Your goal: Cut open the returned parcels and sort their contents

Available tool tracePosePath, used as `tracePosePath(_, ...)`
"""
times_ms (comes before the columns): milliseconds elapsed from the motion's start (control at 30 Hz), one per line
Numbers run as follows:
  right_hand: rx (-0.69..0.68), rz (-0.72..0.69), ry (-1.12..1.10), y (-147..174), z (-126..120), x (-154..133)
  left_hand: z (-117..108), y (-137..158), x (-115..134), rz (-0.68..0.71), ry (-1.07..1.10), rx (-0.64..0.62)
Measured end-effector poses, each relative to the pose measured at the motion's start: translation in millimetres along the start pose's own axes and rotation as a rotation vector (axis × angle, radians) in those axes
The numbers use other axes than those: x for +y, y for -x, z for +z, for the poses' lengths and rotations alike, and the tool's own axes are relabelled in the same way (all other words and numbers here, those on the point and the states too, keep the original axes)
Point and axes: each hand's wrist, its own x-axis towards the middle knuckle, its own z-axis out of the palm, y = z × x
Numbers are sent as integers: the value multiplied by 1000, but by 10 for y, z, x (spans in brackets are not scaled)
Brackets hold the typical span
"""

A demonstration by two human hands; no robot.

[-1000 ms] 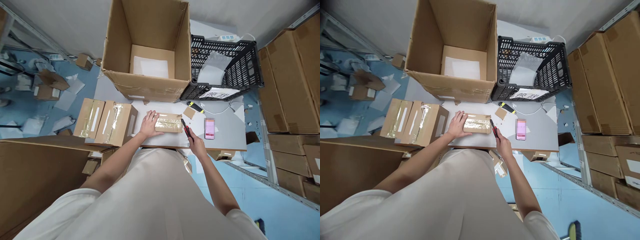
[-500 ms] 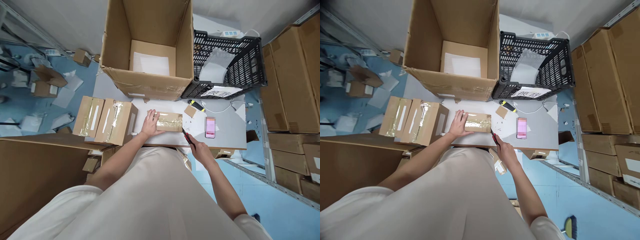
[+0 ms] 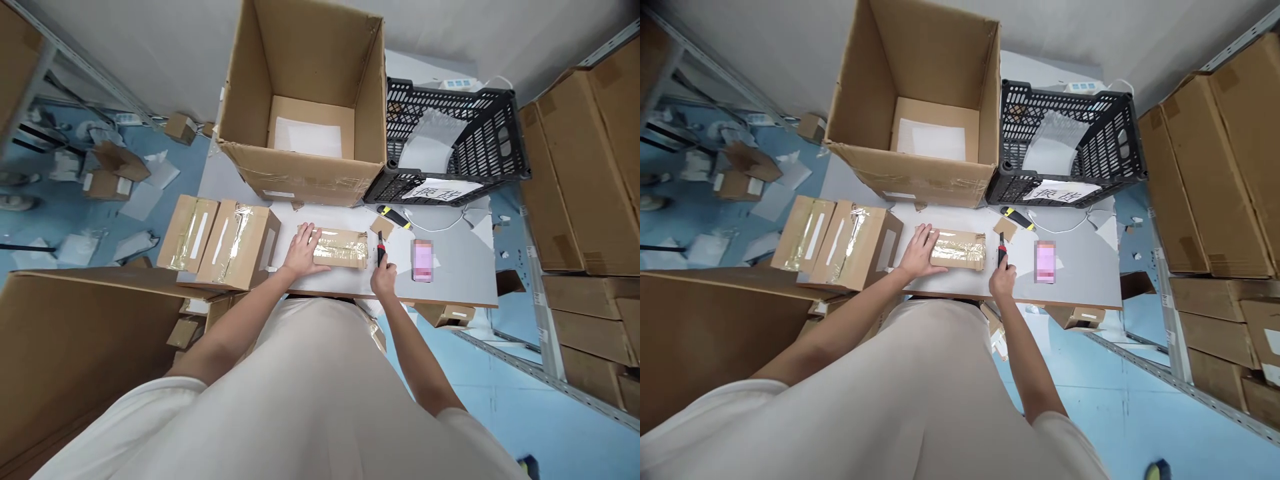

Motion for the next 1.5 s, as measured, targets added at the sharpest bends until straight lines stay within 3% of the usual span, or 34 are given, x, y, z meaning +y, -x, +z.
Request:
tracePosePath(100,-40,49,17,-175,379,-119,9,26,8,7,-11,16)
tracePosePath(233,-64,8,84,-197,568,-80,21,42,7,14,-28,36)
tracePosePath(400,56,-108,90,-287,398,279,46,35,-20,37,-48,76)
tracePosePath(467,185,-44,70,-376,255,531,53,32,-31,51,-51,92)
tracePosePath(567,316,177,68,-520,72,904,65,31,-44,63,-58,111)
tracePosePath(667,301,281,68,-634,3,1117,74,34,-50,68,-65,118)
tracePosePath(833,222,271,63,-686,43,1153,61,40,-38,59,-69,110)
tracePosePath(900,264,258,43,-671,42,1122,52,41,-28,53,-71,104)
tracePosePath(967,335,167,28,-658,28,1050,45,40,-21,48,-66,98)
tracePosePath(1067,293,-138,15,-663,17,807,38,33,-14,41,-52,94)
tracePosePath(1167,207,-366,-41,-660,18,431,31,26,-9,34,-51,94)
tracePosePath(1267,278,-498,-150,-586,-46,20,37,54,-4,34,-74,95)
tracePosePath(1333,295,-658,-157,-507,-149,-240,64,112,-7,59,-116,101)
tracePosePath(1433,157,-948,27,-420,-339,-596,145,251,-30,138,-169,127)
tracePosePath(1500,34,-1055,199,-408,-440,-792,206,343,-53,196,-156,141)
